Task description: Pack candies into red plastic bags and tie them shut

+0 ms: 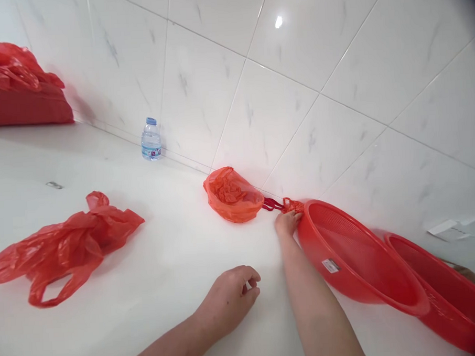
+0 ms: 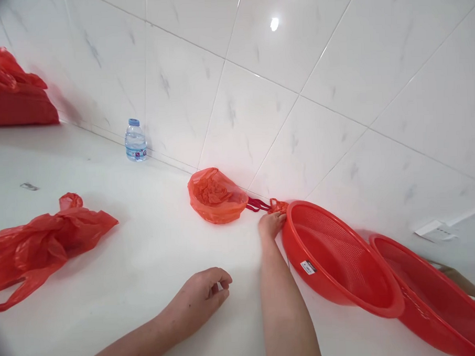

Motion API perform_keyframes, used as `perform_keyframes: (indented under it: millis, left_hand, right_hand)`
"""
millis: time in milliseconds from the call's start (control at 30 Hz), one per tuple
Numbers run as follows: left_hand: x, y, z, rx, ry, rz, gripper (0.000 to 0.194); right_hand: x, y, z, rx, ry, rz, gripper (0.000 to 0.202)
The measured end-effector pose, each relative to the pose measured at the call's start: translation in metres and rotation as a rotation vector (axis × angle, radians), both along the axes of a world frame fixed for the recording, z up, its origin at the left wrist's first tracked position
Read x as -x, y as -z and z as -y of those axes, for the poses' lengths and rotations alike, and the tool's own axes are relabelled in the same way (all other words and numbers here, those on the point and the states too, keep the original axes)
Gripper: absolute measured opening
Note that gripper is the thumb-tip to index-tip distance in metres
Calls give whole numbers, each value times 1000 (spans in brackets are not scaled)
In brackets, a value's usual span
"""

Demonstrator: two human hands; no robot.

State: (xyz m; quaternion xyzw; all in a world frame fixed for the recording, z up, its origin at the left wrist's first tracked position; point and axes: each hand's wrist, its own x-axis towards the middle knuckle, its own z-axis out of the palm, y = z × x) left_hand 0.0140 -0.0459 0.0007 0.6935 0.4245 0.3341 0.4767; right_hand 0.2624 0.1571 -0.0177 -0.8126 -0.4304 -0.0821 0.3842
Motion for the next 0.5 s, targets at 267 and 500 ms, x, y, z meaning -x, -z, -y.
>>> perform_keyframes:
  millis: [267,500]
  left_hand:
    - [-2,-4,-2,100,-12,-75,19]
    - [-4,-13,-3,92,29,-130,21]
  right_hand:
    - [-41,-1,-40,112,120,-121,35]
    - [-58,-10,-61,346,200,-172,35]
